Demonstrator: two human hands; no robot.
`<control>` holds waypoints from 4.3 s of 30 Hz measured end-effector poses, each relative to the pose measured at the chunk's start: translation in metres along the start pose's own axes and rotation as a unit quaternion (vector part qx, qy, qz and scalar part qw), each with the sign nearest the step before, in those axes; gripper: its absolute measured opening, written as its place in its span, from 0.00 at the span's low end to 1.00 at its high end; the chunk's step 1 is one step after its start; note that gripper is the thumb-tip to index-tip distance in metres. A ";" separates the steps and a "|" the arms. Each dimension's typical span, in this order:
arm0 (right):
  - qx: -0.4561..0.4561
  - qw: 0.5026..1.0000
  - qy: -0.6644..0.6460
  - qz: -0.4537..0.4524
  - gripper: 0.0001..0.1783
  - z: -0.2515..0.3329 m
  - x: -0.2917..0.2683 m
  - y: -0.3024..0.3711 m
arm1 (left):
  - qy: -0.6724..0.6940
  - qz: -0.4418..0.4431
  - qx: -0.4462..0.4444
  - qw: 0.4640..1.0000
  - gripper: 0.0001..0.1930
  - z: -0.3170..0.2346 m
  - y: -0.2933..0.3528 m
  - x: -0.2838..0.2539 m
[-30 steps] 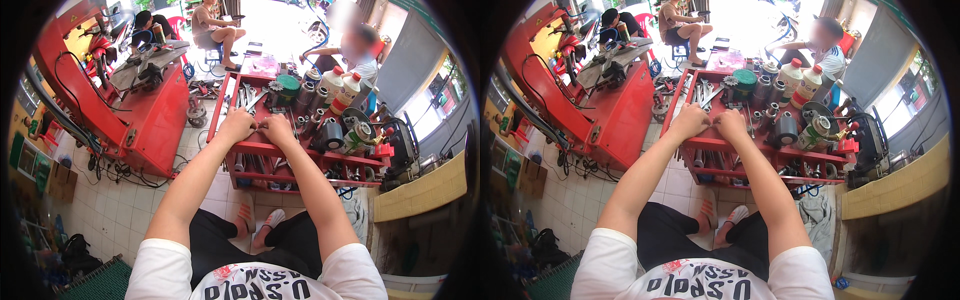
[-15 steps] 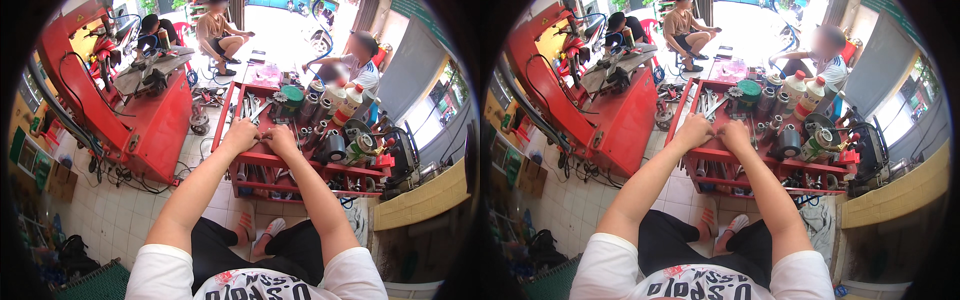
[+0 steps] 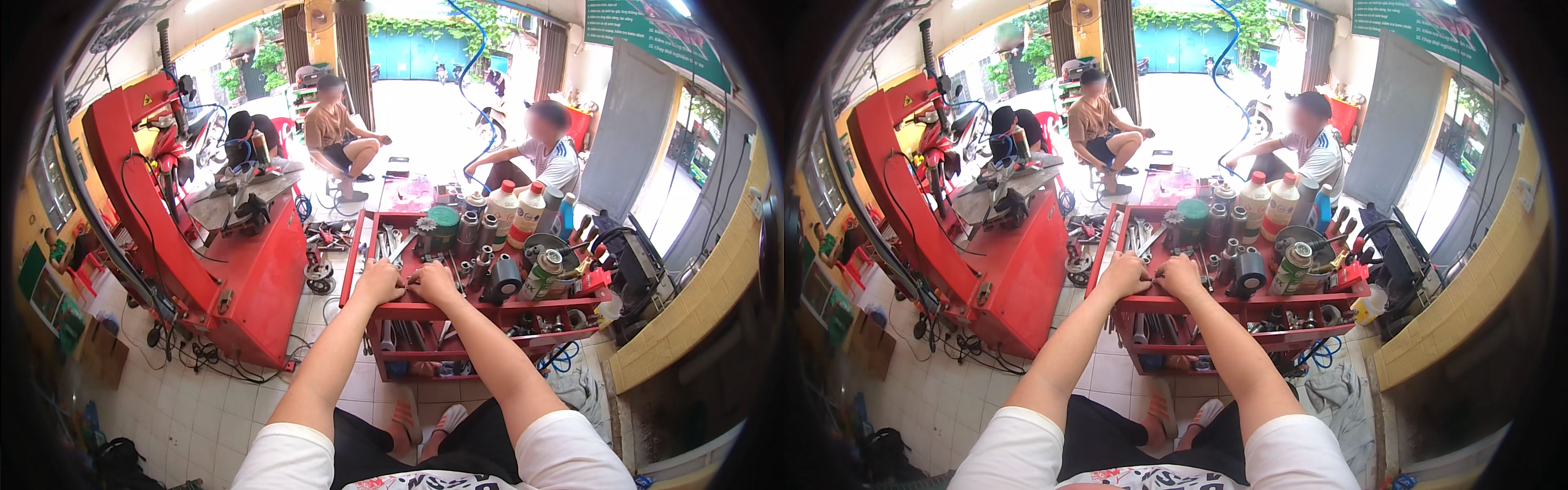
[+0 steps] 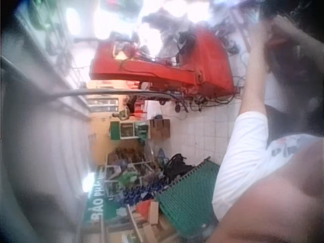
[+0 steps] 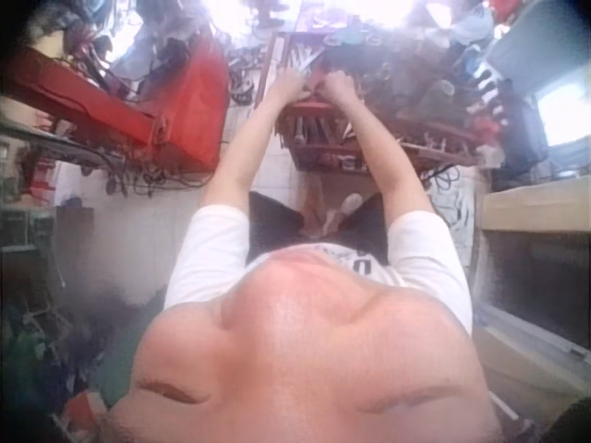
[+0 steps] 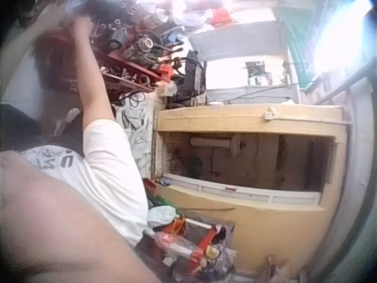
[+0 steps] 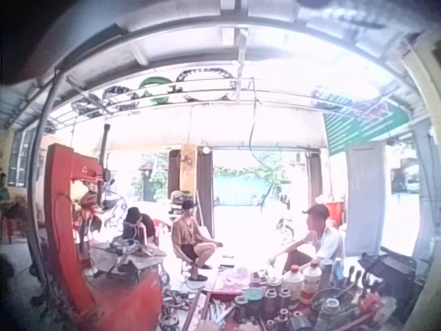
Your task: The person sits at a red tool cart and assembles small mechanical components by hand. They pick up a metal housing, insert a cylindrical part, and fit a small ring into place, then set the assembled unit down on the cart.
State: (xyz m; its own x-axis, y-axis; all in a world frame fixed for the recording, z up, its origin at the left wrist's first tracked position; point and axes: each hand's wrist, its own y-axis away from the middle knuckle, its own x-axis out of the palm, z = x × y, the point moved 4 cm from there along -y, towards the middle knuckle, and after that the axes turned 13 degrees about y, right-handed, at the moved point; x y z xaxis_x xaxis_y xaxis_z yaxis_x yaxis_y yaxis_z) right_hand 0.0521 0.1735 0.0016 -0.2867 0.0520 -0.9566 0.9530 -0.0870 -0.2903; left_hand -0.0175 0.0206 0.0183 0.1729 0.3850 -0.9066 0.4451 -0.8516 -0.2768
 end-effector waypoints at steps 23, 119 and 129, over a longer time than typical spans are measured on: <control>-0.100 0.992 -0.053 -0.051 0.12 0.002 0.014 -0.008 | -0.005 0.004 0.006 1.000 0.08 -0.001 0.002 -0.005; -0.094 0.994 -0.024 -0.053 0.11 0.006 0.008 -0.005 | 0.001 -0.009 -0.001 1.000 0.09 -0.008 -0.005 -0.004; -0.040 0.995 -0.042 -0.076 0.08 0.004 0.000 -0.001 | 0.018 -0.033 -0.007 0.999 0.11 0.000 -0.006 -0.001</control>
State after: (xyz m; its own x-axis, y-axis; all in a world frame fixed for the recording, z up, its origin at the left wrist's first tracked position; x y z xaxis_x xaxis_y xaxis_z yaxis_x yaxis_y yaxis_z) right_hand 0.0505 0.1695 0.0022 -0.4315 -0.0241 -0.9018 0.9021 -0.0057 -0.4315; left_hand -0.0201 0.0257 0.0207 0.1752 0.4525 -0.8744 0.4681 -0.8196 -0.3304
